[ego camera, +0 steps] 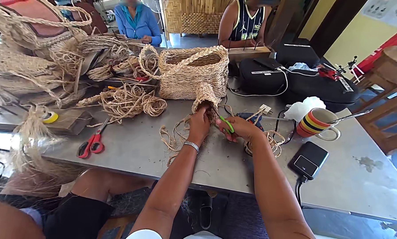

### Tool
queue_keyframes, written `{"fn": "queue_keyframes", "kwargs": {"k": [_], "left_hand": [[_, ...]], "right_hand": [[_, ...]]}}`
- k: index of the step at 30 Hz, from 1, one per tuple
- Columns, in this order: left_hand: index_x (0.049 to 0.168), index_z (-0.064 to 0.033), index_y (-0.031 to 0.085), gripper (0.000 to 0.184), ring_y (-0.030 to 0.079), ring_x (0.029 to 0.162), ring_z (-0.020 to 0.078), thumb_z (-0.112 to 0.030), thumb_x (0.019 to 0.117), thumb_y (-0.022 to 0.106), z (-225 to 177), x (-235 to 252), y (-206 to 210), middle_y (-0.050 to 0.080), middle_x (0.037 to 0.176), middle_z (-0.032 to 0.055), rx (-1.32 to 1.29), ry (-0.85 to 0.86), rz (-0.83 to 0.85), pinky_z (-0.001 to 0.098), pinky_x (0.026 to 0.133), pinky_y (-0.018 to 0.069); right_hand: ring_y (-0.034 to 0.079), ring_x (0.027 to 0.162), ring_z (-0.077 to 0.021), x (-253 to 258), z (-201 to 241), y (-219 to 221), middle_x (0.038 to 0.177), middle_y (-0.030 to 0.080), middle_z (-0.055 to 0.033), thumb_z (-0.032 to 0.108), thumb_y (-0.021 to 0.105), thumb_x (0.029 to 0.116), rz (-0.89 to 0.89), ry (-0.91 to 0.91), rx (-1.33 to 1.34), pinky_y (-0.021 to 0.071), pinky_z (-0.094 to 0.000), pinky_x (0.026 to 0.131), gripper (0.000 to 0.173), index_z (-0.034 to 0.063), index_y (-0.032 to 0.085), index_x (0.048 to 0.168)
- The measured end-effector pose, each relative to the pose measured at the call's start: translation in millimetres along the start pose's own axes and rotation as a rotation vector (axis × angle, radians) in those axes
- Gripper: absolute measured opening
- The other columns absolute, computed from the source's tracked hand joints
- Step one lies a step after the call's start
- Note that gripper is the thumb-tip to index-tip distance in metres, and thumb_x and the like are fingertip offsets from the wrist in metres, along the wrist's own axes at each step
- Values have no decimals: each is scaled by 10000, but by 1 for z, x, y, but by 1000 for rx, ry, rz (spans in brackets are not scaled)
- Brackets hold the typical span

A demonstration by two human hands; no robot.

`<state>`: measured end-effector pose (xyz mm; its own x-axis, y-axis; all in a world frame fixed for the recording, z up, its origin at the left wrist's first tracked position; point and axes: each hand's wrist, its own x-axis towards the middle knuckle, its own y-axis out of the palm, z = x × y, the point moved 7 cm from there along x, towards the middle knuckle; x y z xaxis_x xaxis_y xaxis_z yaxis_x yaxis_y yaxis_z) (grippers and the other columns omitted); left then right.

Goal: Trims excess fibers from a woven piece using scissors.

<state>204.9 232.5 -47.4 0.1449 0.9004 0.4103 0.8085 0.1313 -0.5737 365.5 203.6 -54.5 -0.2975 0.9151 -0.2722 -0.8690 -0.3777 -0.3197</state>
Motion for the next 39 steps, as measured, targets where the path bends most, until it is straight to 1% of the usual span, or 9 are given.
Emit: {"fn": "queue_keyframes", "kwargs": {"k": [3, 6, 11, 14, 16, 19, 24, 29, 39], "left_hand": [[1350, -46, 630, 355, 617, 1192, 391, -163, 1038, 509, -3, 2, 6, 615, 1337, 224, 7, 58, 34, 573, 1001, 489], [1270, -34, 667, 345, 627, 1169, 375, -284, 1059, 557, -4, 3, 8, 636, 1284, 214, 21, 88, 25, 556, 1008, 492], [1144, -49, 715, 287, 694, 971, 320, -266, 1068, 542, -1, 3, 7, 709, 1069, 170, 17, 88, -2, 540, 892, 546], [1081, -78, 706, 235, 685, 852, 277, -258, 1062, 557, -1, 2, 2, 704, 974, 132, -1, 77, -28, 505, 782, 558], [1060, -81, 689, 212, 675, 839, 285, -243, 1063, 551, -2, 3, 1, 692, 951, 132, -5, 78, -47, 509, 761, 551], [1094, -82, 681, 201, 675, 913, 323, -220, 1068, 536, -1, 3, 1, 696, 1016, 149, -22, 79, -73, 544, 802, 537], [1140, -79, 665, 243, 680, 832, 301, -254, 1082, 508, 2, 4, 1, 694, 988, 150, -48, 30, -40, 528, 739, 553], [1130, -3, 678, 259, 692, 945, 333, -190, 1076, 507, 7, 8, -4, 704, 1034, 197, -84, 49, -65, 527, 857, 545], [1103, -18, 665, 227, 679, 845, 327, -201, 1061, 537, 8, 8, -5, 686, 935, 182, -27, 41, -110, 517, 761, 548]], "right_hand": [[571, 486, -116, 0, 1, -1, 611, 579, -43, 508, 517, 1052, 6, 7, 4, 496, -245, 465, 509, 16, 649, 1026], [571, 485, -116, -3, 0, 1, 603, 570, -41, 540, 509, 1044, 7, 7, 14, 498, -245, 468, 534, 25, 643, 1015], [566, 480, -102, -4, -2, 0, 592, 562, -29, 540, 507, 1045, 16, -1, 9, 501, -236, 472, 533, 24, 640, 1027], [566, 473, -100, -4, -1, -2, 590, 564, -28, 514, 500, 1056, 6, 6, 6, 505, -237, 468, 516, 19, 640, 1023], [558, 468, -97, -4, -1, -4, 589, 561, -23, 520, 501, 1055, -10, 12, 12, 502, -236, 465, 516, 27, 647, 1016], [551, 464, -95, -4, -4, -5, 589, 557, -25, 569, 521, 1026, -33, 23, 57, 487, -228, 455, 544, 43, 655, 1011], [573, 490, -111, -4, 0, 0, 608, 572, -29, 534, 495, 1053, -3, 18, 6, 513, -254, 482, 537, 18, 643, 1023], [626, 519, -93, -14, -2, 10, 625, 626, -17, 553, 440, 1064, 169, 43, -7, 539, -230, 510, 553, 37, 618, 975], [621, 490, -86, -17, -10, 12, 597, 613, -11, 579, 440, 1054, 228, 128, 57, 521, -215, 464, 573, 57, 616, 898]]}}
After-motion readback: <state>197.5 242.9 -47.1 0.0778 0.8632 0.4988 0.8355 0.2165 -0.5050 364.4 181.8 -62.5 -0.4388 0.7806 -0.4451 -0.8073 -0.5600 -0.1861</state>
